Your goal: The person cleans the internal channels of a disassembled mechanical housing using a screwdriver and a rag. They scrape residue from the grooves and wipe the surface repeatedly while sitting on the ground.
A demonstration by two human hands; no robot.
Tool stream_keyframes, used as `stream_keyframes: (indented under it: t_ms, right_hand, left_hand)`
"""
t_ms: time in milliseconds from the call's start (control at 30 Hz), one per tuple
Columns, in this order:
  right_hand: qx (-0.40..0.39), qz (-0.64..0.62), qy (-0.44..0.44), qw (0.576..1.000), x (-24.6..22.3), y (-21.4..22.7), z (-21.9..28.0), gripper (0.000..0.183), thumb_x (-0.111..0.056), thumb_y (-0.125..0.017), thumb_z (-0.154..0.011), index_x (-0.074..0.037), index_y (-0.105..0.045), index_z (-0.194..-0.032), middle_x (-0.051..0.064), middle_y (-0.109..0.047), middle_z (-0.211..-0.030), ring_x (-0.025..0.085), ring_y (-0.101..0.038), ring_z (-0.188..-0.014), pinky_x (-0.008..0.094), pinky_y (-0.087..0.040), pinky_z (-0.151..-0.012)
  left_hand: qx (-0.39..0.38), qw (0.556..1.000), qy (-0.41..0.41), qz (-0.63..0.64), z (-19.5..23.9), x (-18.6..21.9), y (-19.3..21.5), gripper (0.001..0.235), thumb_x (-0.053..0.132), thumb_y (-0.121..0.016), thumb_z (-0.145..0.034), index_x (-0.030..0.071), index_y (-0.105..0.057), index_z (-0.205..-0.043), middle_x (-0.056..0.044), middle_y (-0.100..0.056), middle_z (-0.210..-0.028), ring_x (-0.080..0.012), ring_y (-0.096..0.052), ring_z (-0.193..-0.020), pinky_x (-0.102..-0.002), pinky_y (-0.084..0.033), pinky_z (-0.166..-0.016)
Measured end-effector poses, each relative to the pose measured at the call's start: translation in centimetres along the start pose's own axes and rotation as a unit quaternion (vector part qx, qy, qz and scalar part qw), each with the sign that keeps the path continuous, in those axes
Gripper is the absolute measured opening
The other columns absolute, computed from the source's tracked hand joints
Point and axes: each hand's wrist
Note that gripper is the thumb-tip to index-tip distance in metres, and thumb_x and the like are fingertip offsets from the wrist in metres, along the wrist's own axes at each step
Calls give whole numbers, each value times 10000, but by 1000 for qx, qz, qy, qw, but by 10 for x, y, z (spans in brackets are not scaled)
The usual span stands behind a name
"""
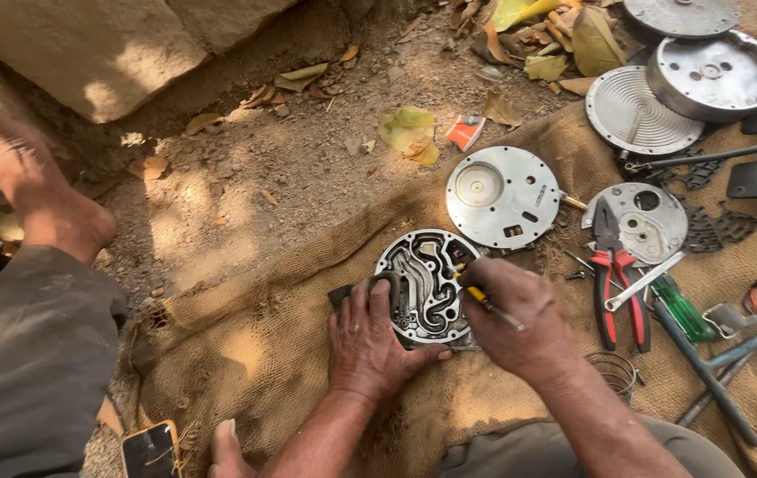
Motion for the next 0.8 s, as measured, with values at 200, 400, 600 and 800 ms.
stream_keyframes:
  t_ms: [200, 400, 600, 800]
  right_hand:
    - [-49, 79, -8, 996, -10, -9, 8, 75, -70, -667, -867, -72, -627, -930, 127, -681, -753, 308, -709, -649, 446, -574, -609]
    - [62, -48, 28, 996, -2, -12, 7, 26, -72, -680, -900, -58, -666, -916, 129, -731, -798, 283, -743, -701, 408, -573, -582]
    - [89, -102, 25, 990, -4, -16, -4, 86, -98, -710, -868, -65, -678, -940, 145, -726, -774, 296, -752, -707, 415, -571, -601]
    - [-34, 9, -21, 999, -17, 10, -12, 130, -156, -726, -838, -75, -699, -936, 131, -757, -795, 317, -742, -718, 427, -562, -644]
  left_hand:
    - [28, 999, -12, 10, 1, 0, 2, 1330, 925, -746, -511, 112, -307, -1467, -219, -334, -1517, -398, -366, -1391, -629, -275, -1114]
    - [1, 1000, 4, 14, -1, 3, 0, 1325, 915, -781, -473, 137, -312, -1438, -204, -326, -1523, -386, -370, -1387, -627, -293, -1110]
    - [58, 998, -17, 17, 4, -2, -1, 1311, 897, -772, -488, 122, -334, -1450, -205, -355, -1530, -415, -392, -1385, -625, -314, -1094]
    - [35, 999, -8, 18, 2, 3, 2, 1373, 902, -797, -460, 100, -293, -1453, -246, -304, -1518, -440, -355, -1359, -635, -281, -1078]
Point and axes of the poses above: each hand's wrist, its own z-axis away from the middle knuckle, its own y-axis out of the back of the hand, x = y × z
